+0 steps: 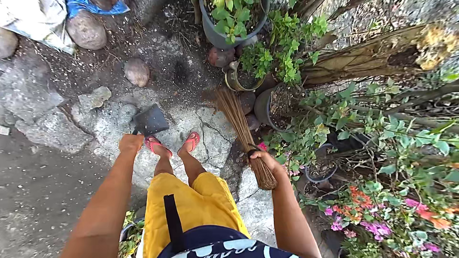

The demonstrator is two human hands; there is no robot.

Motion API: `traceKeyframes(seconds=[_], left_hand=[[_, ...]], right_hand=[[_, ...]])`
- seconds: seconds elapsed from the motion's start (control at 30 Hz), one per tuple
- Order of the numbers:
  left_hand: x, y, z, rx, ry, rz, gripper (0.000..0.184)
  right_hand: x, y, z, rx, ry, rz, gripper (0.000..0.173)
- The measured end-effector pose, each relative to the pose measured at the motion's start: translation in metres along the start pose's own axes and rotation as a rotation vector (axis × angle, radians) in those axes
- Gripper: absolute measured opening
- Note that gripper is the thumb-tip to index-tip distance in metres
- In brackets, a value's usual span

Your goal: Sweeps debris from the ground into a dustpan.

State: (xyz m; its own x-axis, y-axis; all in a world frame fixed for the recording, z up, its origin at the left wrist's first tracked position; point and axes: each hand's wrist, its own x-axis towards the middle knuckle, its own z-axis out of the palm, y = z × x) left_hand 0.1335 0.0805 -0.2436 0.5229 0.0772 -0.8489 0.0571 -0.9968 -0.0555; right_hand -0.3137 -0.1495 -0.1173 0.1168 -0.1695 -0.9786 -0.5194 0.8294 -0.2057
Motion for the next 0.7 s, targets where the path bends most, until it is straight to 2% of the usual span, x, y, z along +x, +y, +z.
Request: traceKeyframes(seconds=[0.07,0.13,0.17,0.2,0.27,0.33,0.4,0.47,0.57,0.63,0.7], left_hand=[[0.000,0.002,0.000,0.013,0.012,0.001,0.050],[0.000,0.000,0.001,0.017,0.014,0.003,0.051],[0.000,-0.001,0.002,0.013,0.011,0.011,0.052],[0.001,-0.002,0.002,0.004,0.012,0.022,0.052],[0.002,-0.003,0.001,0.005,0.014,0.024,0.053],[0.003,-0.006,0.001,0.030,0.005,0.003,0.053],[0.005,-0.007,0.000,0.040,0.004,-0.011,0.051],[0.006,-0.007,0.001,0.035,0.007,-0.015,0.049],[0.008,-0.010,0.004,0.020,0.022,-0.025,0.047],[0.010,-0.010,0.004,0.030,0.024,-0.020,0.048],[0.011,-0.008,0.003,0.045,0.018,-0.021,0.049]], right_hand=[[0.032,-0.007,0.009,0.027,0.086,-0.017,0.041],[0.070,-0.012,0.010,-0.041,0.047,0.006,0.033],[0.076,-0.013,0.009,-0.082,-0.006,0.014,0.035],[0.071,-0.015,0.007,-0.121,-0.051,0.014,0.048],[0.034,-0.016,0.002,-0.149,-0.061,0.011,0.068],[-0.005,-0.010,-0.001,-0.096,-0.013,0.008,0.075],[-0.012,-0.013,0.004,-0.038,0.055,-0.017,0.062],[0.020,-0.020,0.011,-0.014,0.089,-0.042,0.049],[0.082,-0.018,0.015,-0.086,-0.042,0.017,0.040],[0.075,-0.017,0.024,-0.178,-0.099,0.074,0.059],[0.039,-0.017,0.023,-0.215,-0.109,0.081,0.079]])
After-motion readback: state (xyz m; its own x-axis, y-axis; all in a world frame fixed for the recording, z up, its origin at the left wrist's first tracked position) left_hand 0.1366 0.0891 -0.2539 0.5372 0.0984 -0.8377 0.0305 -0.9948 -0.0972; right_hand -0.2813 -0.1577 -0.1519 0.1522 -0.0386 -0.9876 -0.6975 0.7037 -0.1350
